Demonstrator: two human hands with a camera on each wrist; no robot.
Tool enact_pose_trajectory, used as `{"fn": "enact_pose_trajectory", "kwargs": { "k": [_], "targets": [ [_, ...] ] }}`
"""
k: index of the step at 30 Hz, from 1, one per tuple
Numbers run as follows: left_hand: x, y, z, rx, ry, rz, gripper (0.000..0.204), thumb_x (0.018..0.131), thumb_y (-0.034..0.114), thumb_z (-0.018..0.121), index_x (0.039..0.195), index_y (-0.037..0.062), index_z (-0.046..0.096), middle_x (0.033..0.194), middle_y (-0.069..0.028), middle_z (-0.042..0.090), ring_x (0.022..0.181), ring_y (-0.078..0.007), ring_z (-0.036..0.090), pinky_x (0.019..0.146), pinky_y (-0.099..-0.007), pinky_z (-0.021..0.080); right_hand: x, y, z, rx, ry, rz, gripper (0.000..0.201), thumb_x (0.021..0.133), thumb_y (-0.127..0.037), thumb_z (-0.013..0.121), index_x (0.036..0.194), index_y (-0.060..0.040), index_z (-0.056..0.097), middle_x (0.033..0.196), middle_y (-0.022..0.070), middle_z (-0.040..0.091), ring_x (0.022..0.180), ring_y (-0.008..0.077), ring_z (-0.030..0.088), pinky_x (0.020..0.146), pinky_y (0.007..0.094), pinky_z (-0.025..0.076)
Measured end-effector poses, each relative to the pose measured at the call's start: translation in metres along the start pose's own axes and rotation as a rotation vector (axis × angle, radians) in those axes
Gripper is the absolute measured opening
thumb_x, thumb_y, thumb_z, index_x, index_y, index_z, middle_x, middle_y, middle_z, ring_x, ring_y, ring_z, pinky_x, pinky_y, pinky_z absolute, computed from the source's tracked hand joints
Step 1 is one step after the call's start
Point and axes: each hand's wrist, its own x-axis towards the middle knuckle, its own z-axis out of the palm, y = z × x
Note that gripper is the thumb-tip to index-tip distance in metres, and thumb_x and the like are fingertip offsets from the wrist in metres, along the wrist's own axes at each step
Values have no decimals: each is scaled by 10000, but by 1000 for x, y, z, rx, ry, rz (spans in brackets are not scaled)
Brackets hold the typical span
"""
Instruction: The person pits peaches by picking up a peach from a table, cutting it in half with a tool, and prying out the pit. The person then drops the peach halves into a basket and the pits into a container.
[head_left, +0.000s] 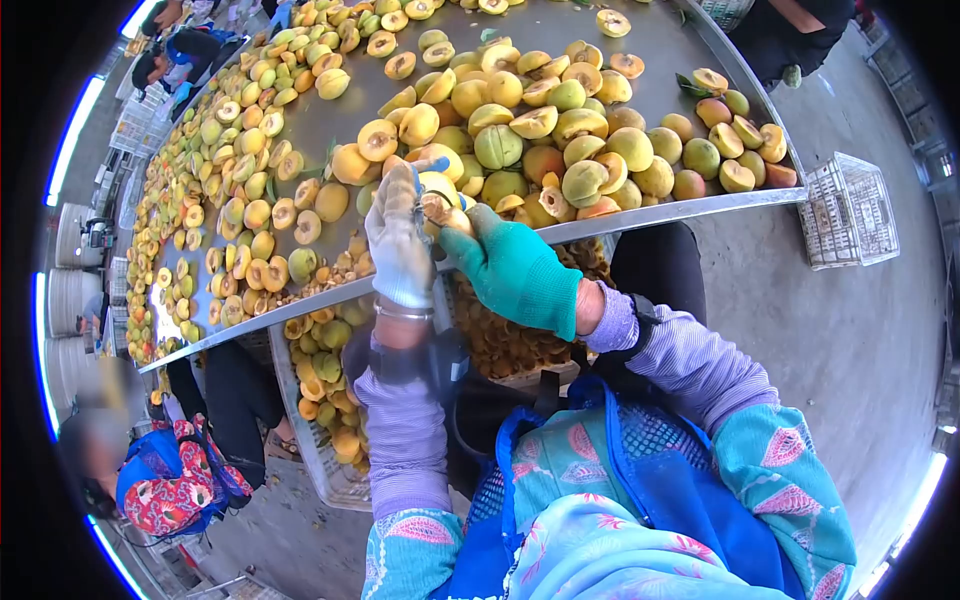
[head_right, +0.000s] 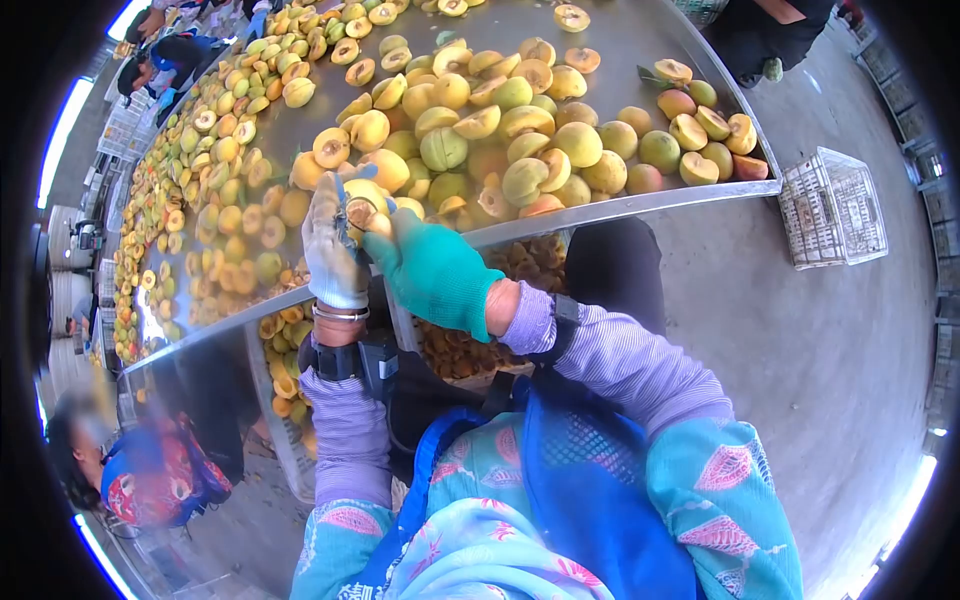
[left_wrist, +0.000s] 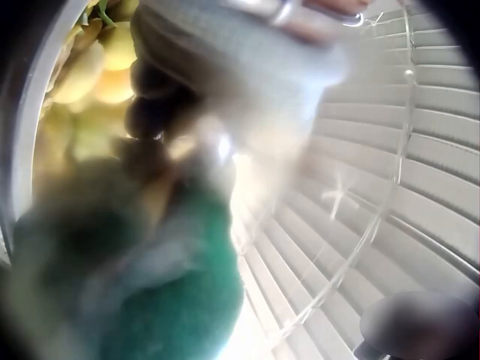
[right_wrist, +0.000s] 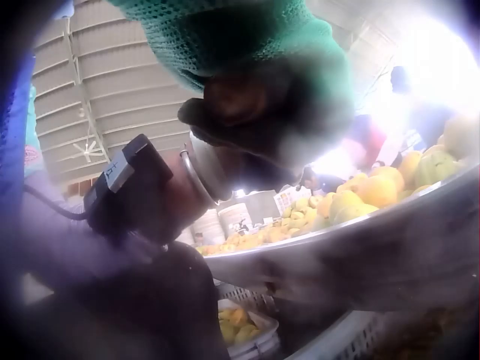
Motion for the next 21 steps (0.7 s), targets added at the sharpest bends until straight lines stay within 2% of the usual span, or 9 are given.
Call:
{"fn": "enact_pose_trajectory", "kwargs": {
  "k": [4,7,12,15,16,18,19,20,21],
  "targets": [
    [0,8,6,-23,21,6,419,1020,290,404,1165,-72,557,1092,-147,648,947,-185,631,814,-317,536,2,5,-1,-46,-21,5,354,953,-296,518,1023,48,478,713,258,603,675,445,608,559,499,465],
    [0,9,20,-131,135,33,384,1002,333,480,1027,-19,631,944,-84,665,758,-105,615,683,-249,530,0,7,5,-22,21,23,347,955,-296,515,1017,42,469,716,261,602,673,451,603,560,506,459],
    [-1,7,21,-84,115,-43,361,993,313,504,986,-20,645,912,-76,672,687,-85,582,616,-215,495,3,17,7,1,-1,18,342,957,-294,509,1003,43,476,722,266,599,695,460,599,563,502,452],
    [2,4,20,-24,83,-41,331,990,276,511,980,-24,649,896,-71,674,676,-74,568,597,-204,476,3,31,16,172,2,44,332,955,-288,514,968,44,495,712,266,592,683,431,610,571,481,453],
    [4,3,20,-6,79,-33,320,990,262,512,981,-26,650,891,-69,674,676,-71,564,593,-203,471,1,34,28,289,68,51,327,955,-293,522,936,34,516,672,214,591,665,361,626,557,435,450],
    [8,-3,19,-72,7,-38,307,990,242,508,988,-29,653,895,-72,676,677,-67,561,597,-204,473,4,24,32,249,131,-110,309,962,-294,515,931,14,524,648,164,584,615,290,617,523,392,440],
    [7,-5,18,-103,-29,-44,301,991,232,506,991,-30,654,896,-73,677,677,-64,560,599,-205,473,-5,18,25,447,17,209,327,973,-328,500,926,-5,529,619,112,557,548,236,574,471,348,409],
    [5,-5,19,-87,-81,-62,311,993,229,494,984,-35,658,903,-81,680,683,-65,561,607,-212,479,-7,-17,8,621,-43,550,347,983,-361,484,922,-24,535,590,61,530,482,183,531,419,305,377],
    [3,-5,20,-71,-133,-79,321,996,225,481,978,-40,661,909,-88,683,688,-66,563,616,-219,484,-13,-16,7,710,-86,567,377,992,-398,441,910,-41,531,576,27,505,431,156,492,378,287,358]
  ]
}}
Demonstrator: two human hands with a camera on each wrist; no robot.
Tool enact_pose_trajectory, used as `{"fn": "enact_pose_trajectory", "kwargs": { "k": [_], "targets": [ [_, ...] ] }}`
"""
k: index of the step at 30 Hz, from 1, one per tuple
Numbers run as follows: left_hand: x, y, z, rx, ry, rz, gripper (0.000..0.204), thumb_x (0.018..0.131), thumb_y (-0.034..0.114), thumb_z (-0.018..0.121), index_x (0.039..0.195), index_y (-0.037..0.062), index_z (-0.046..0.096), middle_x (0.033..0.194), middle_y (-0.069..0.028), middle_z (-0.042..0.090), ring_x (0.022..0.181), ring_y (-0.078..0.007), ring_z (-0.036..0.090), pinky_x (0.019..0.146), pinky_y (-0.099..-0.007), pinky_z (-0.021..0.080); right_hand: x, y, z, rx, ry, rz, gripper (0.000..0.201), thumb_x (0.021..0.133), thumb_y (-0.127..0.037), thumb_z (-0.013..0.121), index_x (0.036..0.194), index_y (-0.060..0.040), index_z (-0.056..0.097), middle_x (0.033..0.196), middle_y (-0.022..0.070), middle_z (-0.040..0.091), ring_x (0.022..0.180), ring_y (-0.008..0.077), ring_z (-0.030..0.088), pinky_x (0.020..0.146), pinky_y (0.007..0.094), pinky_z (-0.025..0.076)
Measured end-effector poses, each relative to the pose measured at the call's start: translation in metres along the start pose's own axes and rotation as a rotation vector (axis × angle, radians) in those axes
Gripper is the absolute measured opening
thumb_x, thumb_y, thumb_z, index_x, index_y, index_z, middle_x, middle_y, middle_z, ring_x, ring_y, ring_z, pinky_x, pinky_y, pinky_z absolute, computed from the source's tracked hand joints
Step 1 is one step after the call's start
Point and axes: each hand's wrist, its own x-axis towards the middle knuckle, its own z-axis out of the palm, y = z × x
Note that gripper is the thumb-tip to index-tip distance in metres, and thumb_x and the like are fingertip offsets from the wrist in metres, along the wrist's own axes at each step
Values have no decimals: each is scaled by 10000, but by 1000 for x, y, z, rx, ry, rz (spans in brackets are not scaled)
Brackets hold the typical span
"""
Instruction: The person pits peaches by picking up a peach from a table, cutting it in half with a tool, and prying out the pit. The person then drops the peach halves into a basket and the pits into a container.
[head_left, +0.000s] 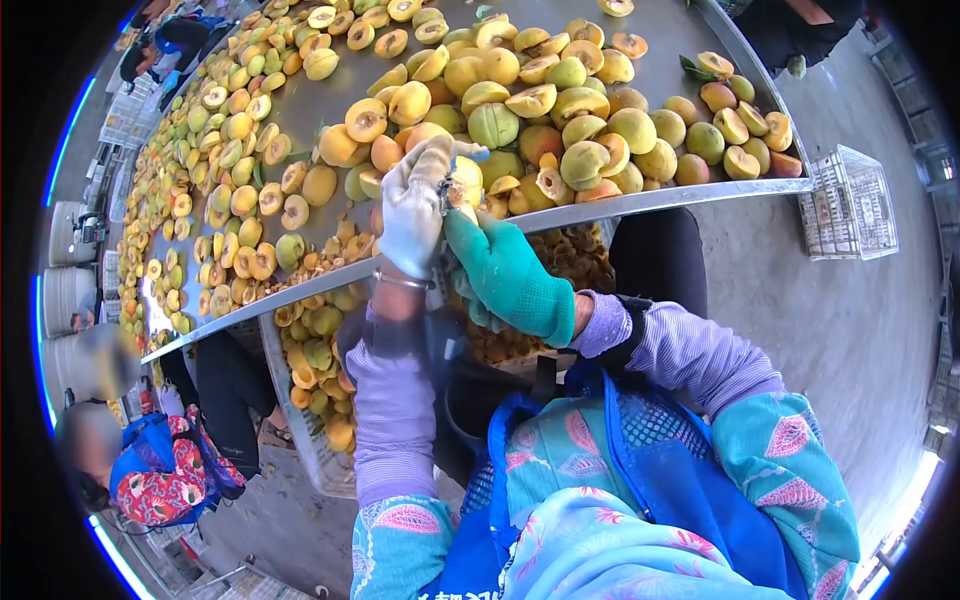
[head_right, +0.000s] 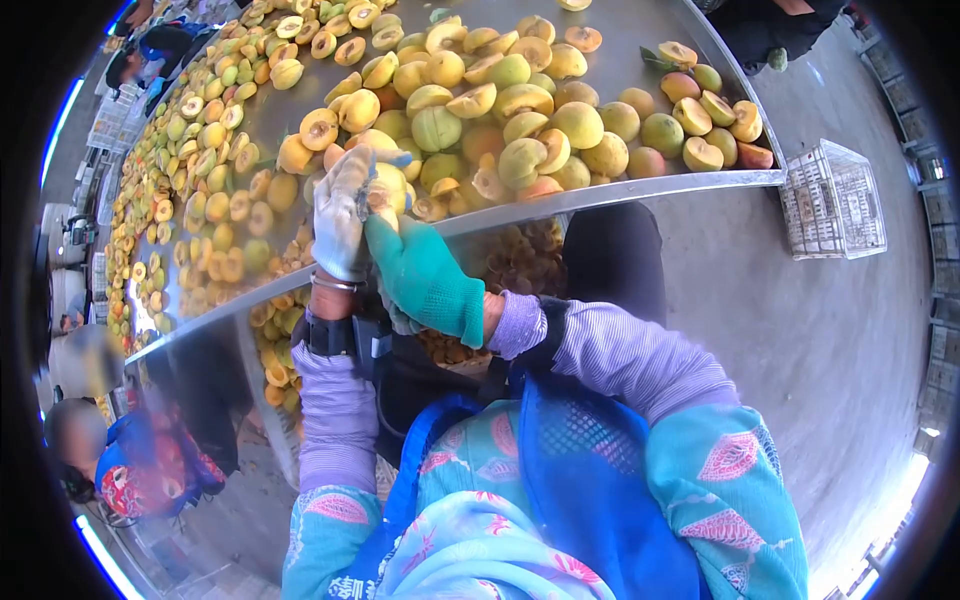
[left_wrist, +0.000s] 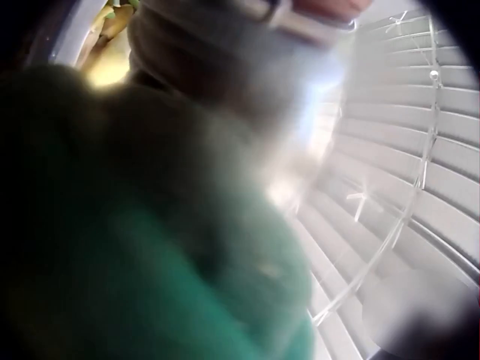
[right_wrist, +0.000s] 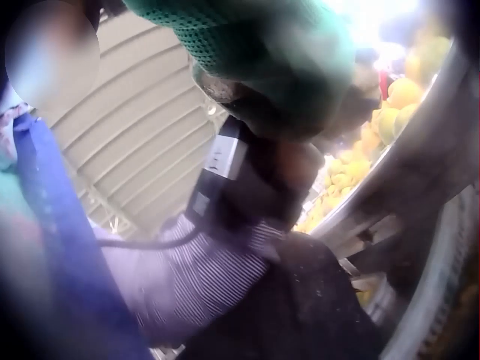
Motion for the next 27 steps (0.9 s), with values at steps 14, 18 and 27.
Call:
{"fn": "enact_pose_trajectory", "kwargs": {
  "k": [14,18,27],
  "targets": [
    [-70,21,-53,164,378,-6,478,975,441,448,1067,8,629,749,-135,648,665,-226,623,619,-320,513,-23,9,-36,1018,-1044,343,453,1008,-492,339,904,-86,513,533,-59,414,370,57,413,345,200,335],
    [-120,72,-153,1247,276,-740,529,877,479,602,1094,1,664,874,-72,699,806,-170,656,715,-285,505,-17,55,-70,577,-343,700,461,992,-497,402,871,-85,567,574,-21,509,386,102,448,370,213,369],
    [74,-19,-110,1035,107,-512,584,796,361,692,1251,16,568,1080,-188,658,845,-279,678,670,-368,558,-16,13,-31,-28,-188,123,440,963,-477,486,933,-43,554,595,21,519,411,122,500,369,246,415]
  ]
}}
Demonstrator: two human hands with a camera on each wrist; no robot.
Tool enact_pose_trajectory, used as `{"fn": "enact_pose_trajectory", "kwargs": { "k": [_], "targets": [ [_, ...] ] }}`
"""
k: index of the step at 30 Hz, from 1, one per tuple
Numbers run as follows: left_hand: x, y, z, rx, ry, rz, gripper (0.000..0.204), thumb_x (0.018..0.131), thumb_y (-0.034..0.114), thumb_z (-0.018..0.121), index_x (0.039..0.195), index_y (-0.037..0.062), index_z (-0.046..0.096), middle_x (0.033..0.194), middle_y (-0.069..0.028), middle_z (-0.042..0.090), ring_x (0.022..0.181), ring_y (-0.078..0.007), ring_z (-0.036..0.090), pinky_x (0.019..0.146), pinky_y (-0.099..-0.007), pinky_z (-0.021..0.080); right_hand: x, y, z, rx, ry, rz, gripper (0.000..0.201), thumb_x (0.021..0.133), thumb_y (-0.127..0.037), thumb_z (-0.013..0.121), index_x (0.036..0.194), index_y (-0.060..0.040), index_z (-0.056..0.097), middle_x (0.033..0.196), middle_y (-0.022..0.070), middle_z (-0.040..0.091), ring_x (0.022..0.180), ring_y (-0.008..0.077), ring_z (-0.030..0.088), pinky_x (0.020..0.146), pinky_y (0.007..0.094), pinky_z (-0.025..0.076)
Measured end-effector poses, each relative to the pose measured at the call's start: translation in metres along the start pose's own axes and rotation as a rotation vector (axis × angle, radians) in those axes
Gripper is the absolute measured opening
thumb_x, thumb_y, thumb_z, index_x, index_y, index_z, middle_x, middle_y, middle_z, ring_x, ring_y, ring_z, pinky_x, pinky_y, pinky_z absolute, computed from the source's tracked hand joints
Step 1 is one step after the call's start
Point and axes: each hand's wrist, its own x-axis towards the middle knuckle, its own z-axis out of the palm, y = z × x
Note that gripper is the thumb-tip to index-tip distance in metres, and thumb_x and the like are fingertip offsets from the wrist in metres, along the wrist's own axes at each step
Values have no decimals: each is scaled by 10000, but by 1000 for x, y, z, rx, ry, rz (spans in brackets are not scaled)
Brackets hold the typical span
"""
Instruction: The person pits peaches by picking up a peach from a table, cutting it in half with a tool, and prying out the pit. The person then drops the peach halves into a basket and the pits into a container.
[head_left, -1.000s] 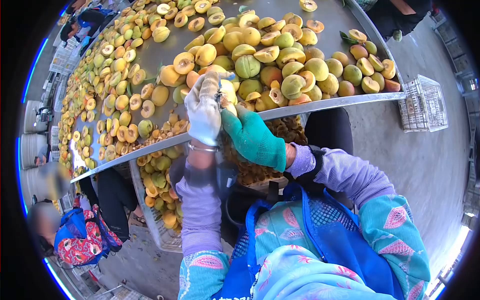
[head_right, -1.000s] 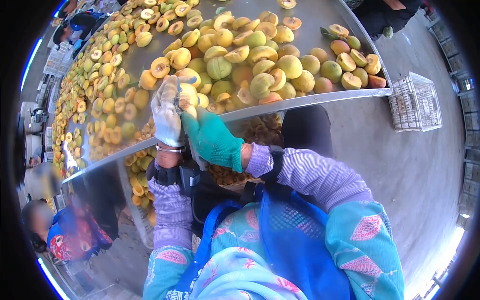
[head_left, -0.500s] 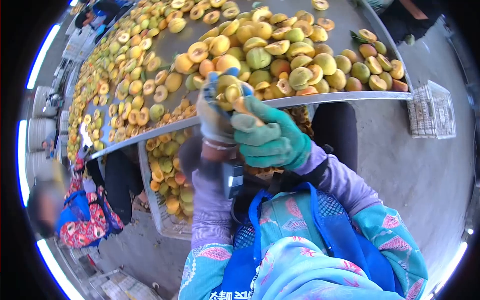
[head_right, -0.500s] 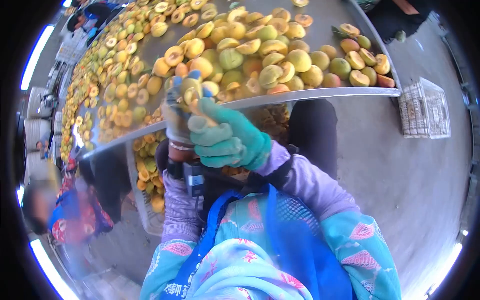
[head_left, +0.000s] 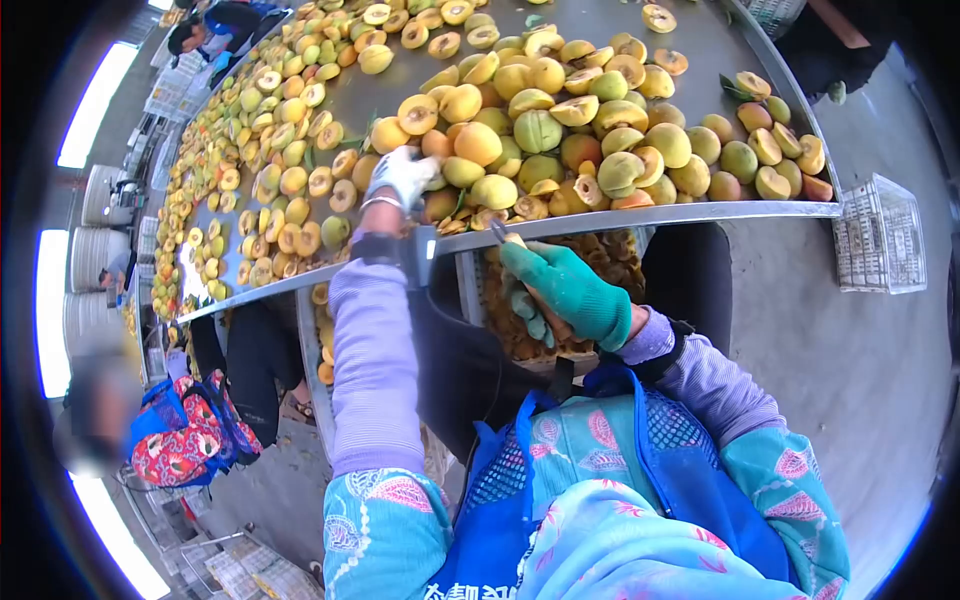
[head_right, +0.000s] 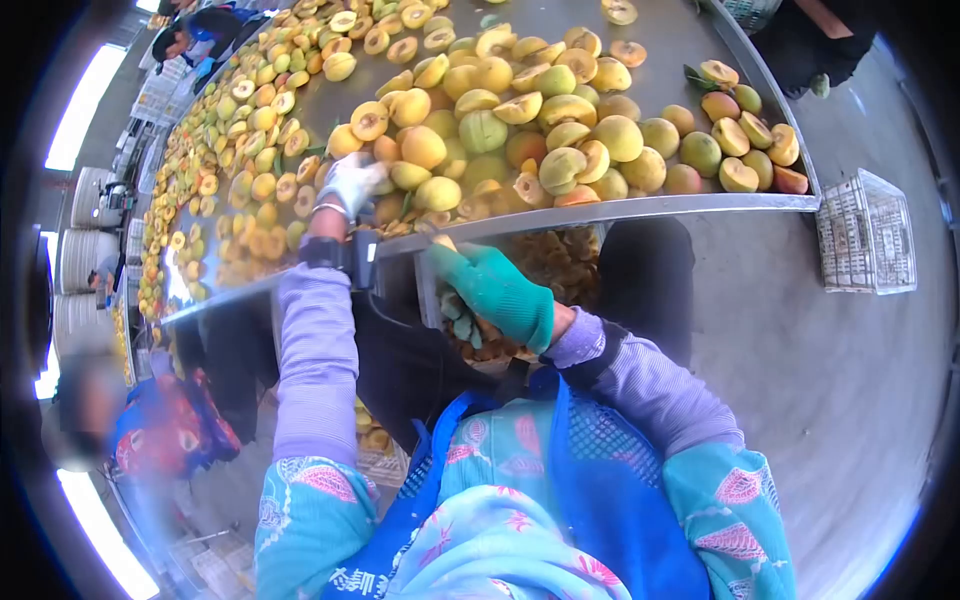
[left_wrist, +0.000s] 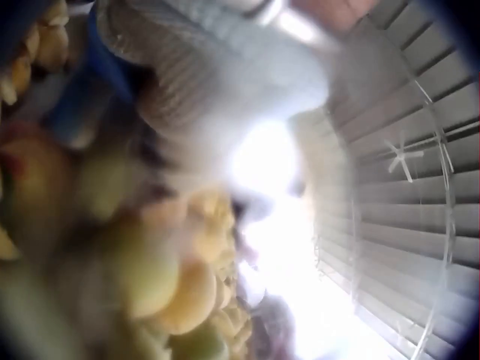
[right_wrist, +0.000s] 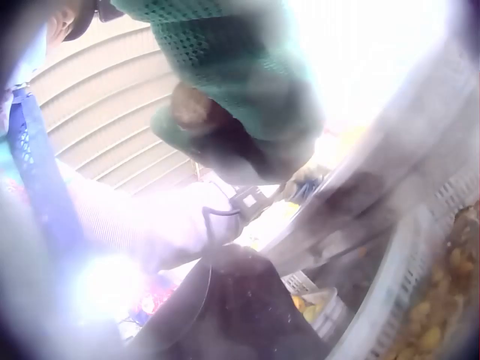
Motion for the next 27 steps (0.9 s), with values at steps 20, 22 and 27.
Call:
{"fn": "enact_pose_trajectory", "kwargs": {
  "k": [20,22,27],
  "targets": [
    [-107,30,50,-1125,162,502,325,996,246,499,1130,-31,603,1096,-100,649,934,-143,620,846,-286,506,47,-10,14,-759,474,-598,346,951,-327,529,934,17,496,702,245,614,675,430,619,548,483,468],
    [-103,28,53,-1062,212,551,326,1002,233,479,1151,-36,589,1116,-116,636,947,-158,619,845,-297,510,49,-8,14,-799,456,-598,340,951,-320,527,927,17,495,688,247,608,664,435,614,541,487,465],
    [-101,30,56,-1022,249,519,359,1019,225,417,1191,-60,549,1152,-163,615,973,-212,625,857,-328,520,55,-1,13,-683,398,-529,327,951,-309,528,944,17,508,678,247,605,651,439,606,543,487,461]
  ]
}}
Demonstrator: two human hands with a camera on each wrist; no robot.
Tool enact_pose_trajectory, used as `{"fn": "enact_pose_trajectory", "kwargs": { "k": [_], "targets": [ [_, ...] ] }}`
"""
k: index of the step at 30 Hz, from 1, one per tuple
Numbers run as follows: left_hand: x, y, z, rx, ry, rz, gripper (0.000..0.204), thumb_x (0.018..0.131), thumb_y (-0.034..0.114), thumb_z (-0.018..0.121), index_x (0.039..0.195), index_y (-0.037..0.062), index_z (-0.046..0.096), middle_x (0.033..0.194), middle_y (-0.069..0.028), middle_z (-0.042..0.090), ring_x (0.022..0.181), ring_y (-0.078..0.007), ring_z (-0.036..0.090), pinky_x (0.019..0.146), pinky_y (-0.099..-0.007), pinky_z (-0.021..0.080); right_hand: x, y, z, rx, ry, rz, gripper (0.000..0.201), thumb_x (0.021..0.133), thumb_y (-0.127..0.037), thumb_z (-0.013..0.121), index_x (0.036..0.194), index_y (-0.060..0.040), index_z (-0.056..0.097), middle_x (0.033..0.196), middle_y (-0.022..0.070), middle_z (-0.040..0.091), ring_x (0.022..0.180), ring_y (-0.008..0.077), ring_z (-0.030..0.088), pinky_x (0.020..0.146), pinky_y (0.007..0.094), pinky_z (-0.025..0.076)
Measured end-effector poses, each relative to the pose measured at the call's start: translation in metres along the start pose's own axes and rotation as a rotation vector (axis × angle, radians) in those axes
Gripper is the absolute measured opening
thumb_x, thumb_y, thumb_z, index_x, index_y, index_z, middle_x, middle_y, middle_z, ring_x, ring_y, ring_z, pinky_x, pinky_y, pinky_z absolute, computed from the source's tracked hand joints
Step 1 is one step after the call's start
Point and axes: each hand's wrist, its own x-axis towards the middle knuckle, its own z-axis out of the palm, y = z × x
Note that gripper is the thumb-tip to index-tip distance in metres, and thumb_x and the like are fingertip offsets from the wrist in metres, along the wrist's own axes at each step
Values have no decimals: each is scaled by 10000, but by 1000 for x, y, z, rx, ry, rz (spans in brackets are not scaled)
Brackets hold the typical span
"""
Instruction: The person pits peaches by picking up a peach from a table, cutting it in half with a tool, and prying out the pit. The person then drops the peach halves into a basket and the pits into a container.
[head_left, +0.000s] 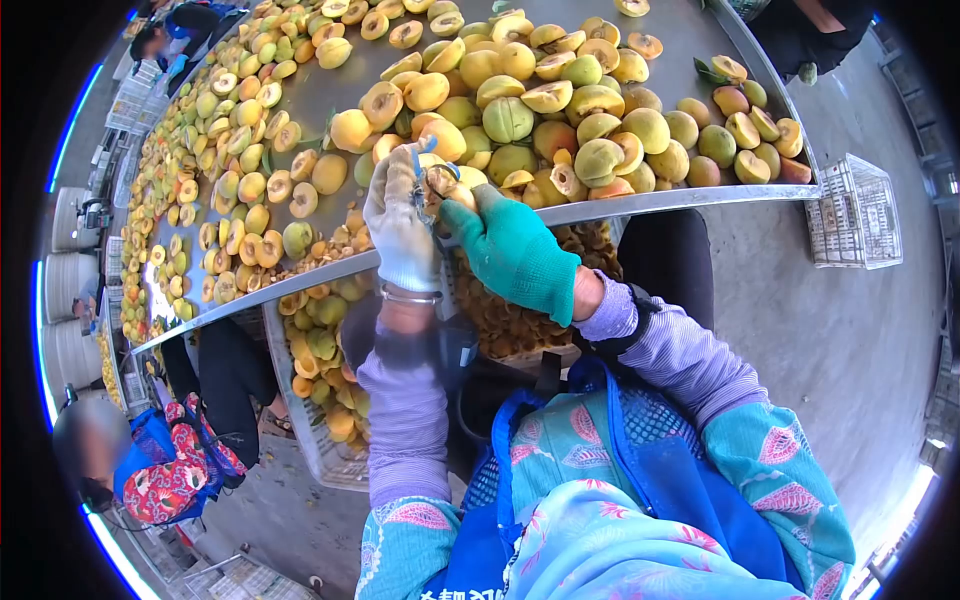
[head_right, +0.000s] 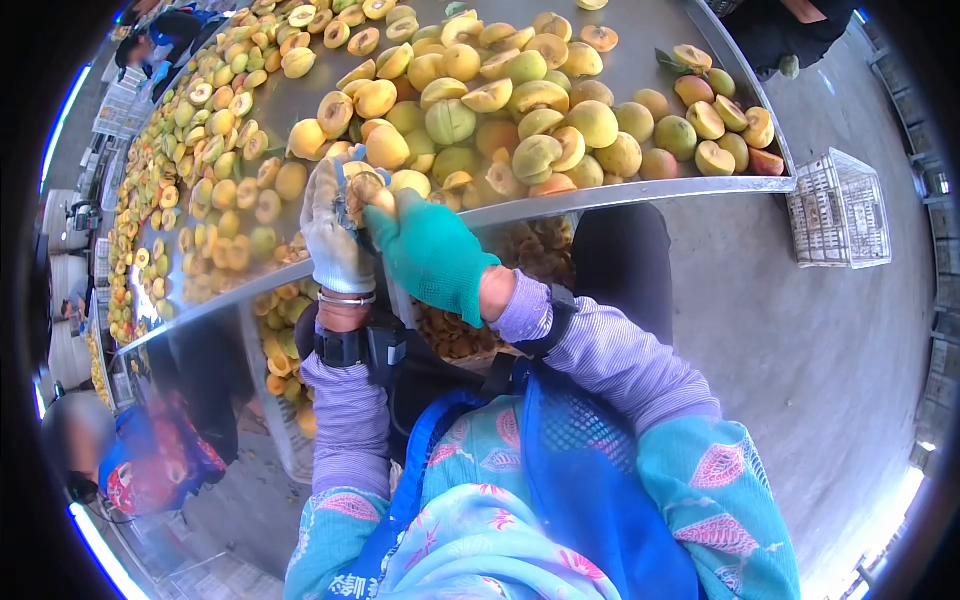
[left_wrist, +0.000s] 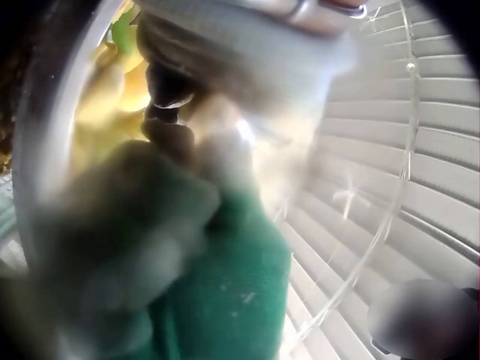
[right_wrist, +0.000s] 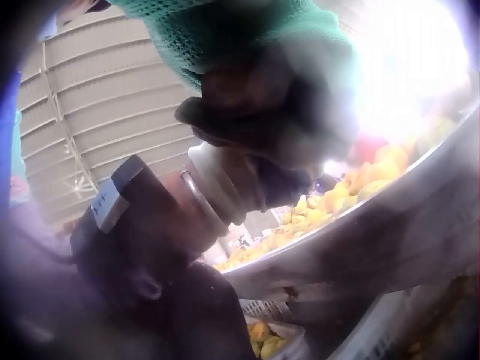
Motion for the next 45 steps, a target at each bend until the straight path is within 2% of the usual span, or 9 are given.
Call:
{"fn": "enact_pose_trajectory", "kwargs": {
  "k": [12,18,27,31,36,37,39,41,45],
  "targets": [
    [5,2,6,-93,-13,-147,360,1016,252,438,1127,-63,572,1017,-141,671,800,-145,619,734,-283,525,-4,-4,-1,184,-80,-16,326,960,-279,511,964,47,534,714,203,620,678,362,638,597,440,481],
    [7,9,12,-125,-143,-160,263,979,175,519,1032,-54,637,942,-122,689,753,-111,619,668,-241,521,-14,-22,-11,544,-289,376,381,991,-355,426,918,4,531,614,80,546,446,203,568,368,355,426],
    [18,-4,7,-351,-461,-433,376,982,281,467,1030,-65,606,881,-162,671,694,-185,622,634,-302,522,-17,5,-8,1831,-853,516,440,998,-512,355,914,-125,546,528,-122,365,344,27,355,321,207,300],
    [-9,28,14,-576,-214,-608,412,970,333,492,1043,-57,604,784,-142,655,669,-202,625,628,-307,523,-24,-4,-10,2041,-1072,494,427,1009,-482,348,938,-110,545,501,-119,380,333,28,369,320,209,301],
    [-61,56,-38,192,296,-173,387,918,315,580,1139,-2,593,814,-85,656,657,-153,624,539,-250,509,-41,-14,-3,2016,-1259,543,422,1008,-481,348,928,-110,532,495,-112,396,311,42,361,322,213,295],
    [-71,66,-77,-103,234,-296,379,900,339,599,1094,14,622,840,-80,655,661,-146,627,553,-247,514,-47,-16,-17,1932,-1219,589,435,1005,-492,353,897,-108,528,510,-94,411,337,48,392,331,215,298],
    [-80,68,-154,274,194,-471,403,865,410,613,1007,38,673,908,-93,657,687,-170,637,609,-267,526,-56,39,-26,1858,-1204,807,434,999,-492,378,879,-104,530,527,-78,429,360,54,416,335,217,300],
    [-73,68,-180,1349,105,-450,466,843,467,616,987,31,694,939,-117,683,759,-219,652,675,-328,521,-59,52,-23,1696,-1056,980,435,990,-494,407,867,-97,535,544,-60,451,378,66,439,339,220,313],
    [0,51,-101,1408,-22,-304,504,780,488,608,1020,52,686,974,-202,667,934,-359,636,838,-423,480,-59,34,-28,1130,-592,851,466,969,-505,457,829,-72,559,560,-19,477,428,94,460,378,226,347]
  ]
}}
